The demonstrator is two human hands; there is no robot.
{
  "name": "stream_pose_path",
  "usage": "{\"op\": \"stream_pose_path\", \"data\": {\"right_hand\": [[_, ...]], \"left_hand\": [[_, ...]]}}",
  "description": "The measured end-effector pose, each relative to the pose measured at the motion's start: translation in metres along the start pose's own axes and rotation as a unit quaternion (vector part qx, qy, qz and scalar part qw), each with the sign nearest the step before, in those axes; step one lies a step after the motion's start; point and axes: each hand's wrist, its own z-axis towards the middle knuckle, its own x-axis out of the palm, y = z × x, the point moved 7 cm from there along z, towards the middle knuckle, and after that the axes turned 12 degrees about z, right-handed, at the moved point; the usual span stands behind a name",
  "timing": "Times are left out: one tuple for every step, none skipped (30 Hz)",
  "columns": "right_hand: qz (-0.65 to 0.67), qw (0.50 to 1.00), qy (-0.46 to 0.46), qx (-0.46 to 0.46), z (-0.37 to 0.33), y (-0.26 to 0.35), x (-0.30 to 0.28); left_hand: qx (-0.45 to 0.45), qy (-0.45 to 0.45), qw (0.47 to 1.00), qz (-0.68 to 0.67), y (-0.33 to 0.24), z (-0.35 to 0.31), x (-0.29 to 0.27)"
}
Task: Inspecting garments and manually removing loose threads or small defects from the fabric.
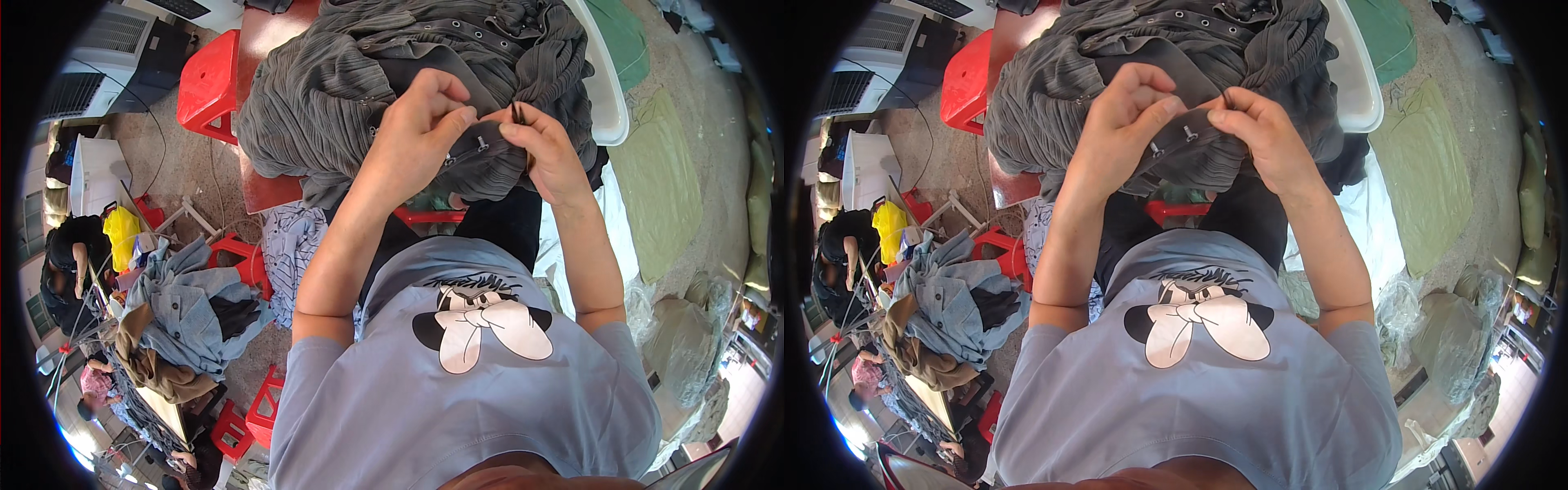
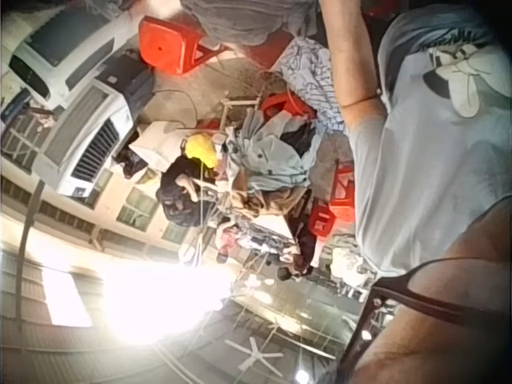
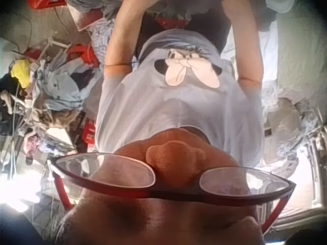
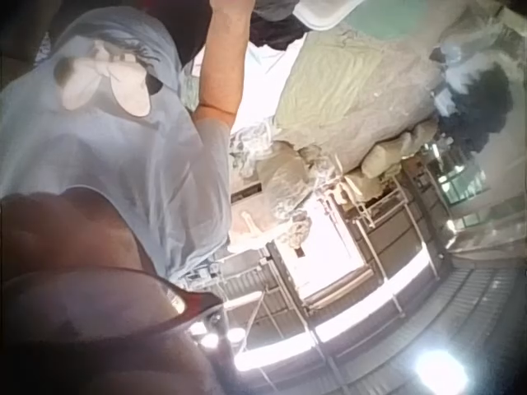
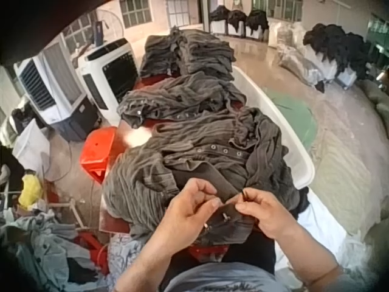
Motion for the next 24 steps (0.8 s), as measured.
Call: {"op": "stream_pose_path", "data": {"right_hand": [[-0.001,1.000,-0.001,-0.002,0.002,0.000,-0.003],[0.053,0.998,-0.015,-0.010,0.003,-0.002,-0.011],[0.107,0.994,-0.025,-0.021,0.004,0.001,-0.012],[0.111,0.993,-0.034,-0.030,0.003,0.004,-0.010],[0.110,0.993,-0.032,-0.035,0.002,0.006,-0.009],[0.100,0.994,-0.039,-0.039,0.003,0.005,-0.009],[0.089,0.994,-0.045,-0.043,0.004,0.005,-0.010],[0.089,0.994,-0.043,-0.043,0.006,0.005,-0.008],[0.088,0.994,-0.049,-0.047,0.006,0.005,-0.007],[0.088,0.993,-0.055,-0.051,0.007,0.006,-0.006],[0.087,0.993,-0.052,-0.053,0.010,0.007,-0.004],[0.084,0.993,-0.056,-0.054,0.012,0.009,-0.003],[0.081,0.993,-0.060,-0.056,0.014,0.012,-0.003],[0.080,0.993,-0.058,-0.060,0.017,0.016,-0.003],[0.035,0.993,-0.065,-0.087,0.021,0.023,-0.006],[-0.010,0.991,-0.073,-0.114,0.025,0.031,-0.009],[-0.046,0.988,-0.050,-0.135,0.030,0.037,-0.010],[-0.045,0.988,-0.049,-0.139,0.031,0.041,-0.009],[-0.126,0.978,-0.049,-0.157,0.032,0.048,-0.006],[-0.206,0.962,-0.050,-0.174,0.033,0.053,-0.003],[-0.206,0.961,-0.049,-0.178,0.033,0.054,-0.003],[-0.212,0.960,-0.053,-0.173,0.033,0.052,-0.006],[-0.218,0.960,-0.056,-0.167,0.034,0.049,-0.008],[-0.224,0.959,-0.061,-0.160,0.034,0.046,-0.011]], "left_hand": [[0.068,-0.065,0.995,-0.013,-0.009,0.001,-0.008],[0.145,-0.138,0.971,0.133,-0.022,-0.008,-0.016],[0.228,-0.194,0.925,0.235,-0.038,-0.018,-0.021],[0.305,-0.247,0.858,0.332,-0.052,-0.030,-0.020],[0.300,-0.237,0.864,0.327,-0.056,-0.038,-0.015],[0.312,-0.240,0.847,0.357,-0.056,-0.044,-0.008],[0.300,-0.235,0.840,0.386,-0.057,-0.047,-0.001],[0.289,-0.243,0.834,0.401,-0.056,-0.046,0.003],[0.278,-0.251,0.829,0.415,-0.054,-0.045,0.007],[0.280,-0.269,0.814,0.432,-0.053,-0.044,0.009],[0.281,-0.271,0.813,0.433,-0.049,-0.039,0.008],[0.299,-0.288,0.797,0.438,-0.048,-0.036,0.008],[0.318,-0.305,0.780,0.444,-0.050,-0.035,0.008],[0.309,-0.298,0.789,0.440,-0.049,-0.031,0.007],[0.292,-0.286,0.825,0.390,-0.047,-0.023,0.005],[0.275,-0.272,0.858,0.339,-0.045,-0.015,0.003],[0.247,-0.250,0.876,0.331,-0.043,-0.010,0.002],[0.250,-0.251,0.874,0.333,-0.043,-0.008,0.000],[0.228,-0.236,0.890,0.316,-0.038,-0.003,-0.002],[0.206,-0.220,0.905,0.299,-0.032,0.002,-0.004],[0.208,-0.216,0.902,0.311,-0.030,0.004,-0.005],[0.211,-0.216,0.901,0.312,-0.028,0.006,-0.006],[0.228,-0.220,0.900,0.300,-0.028,0.008,-0.008],[0.244,-0.223,0.899,0.287,-0.028,0.008,-0.008]]}}
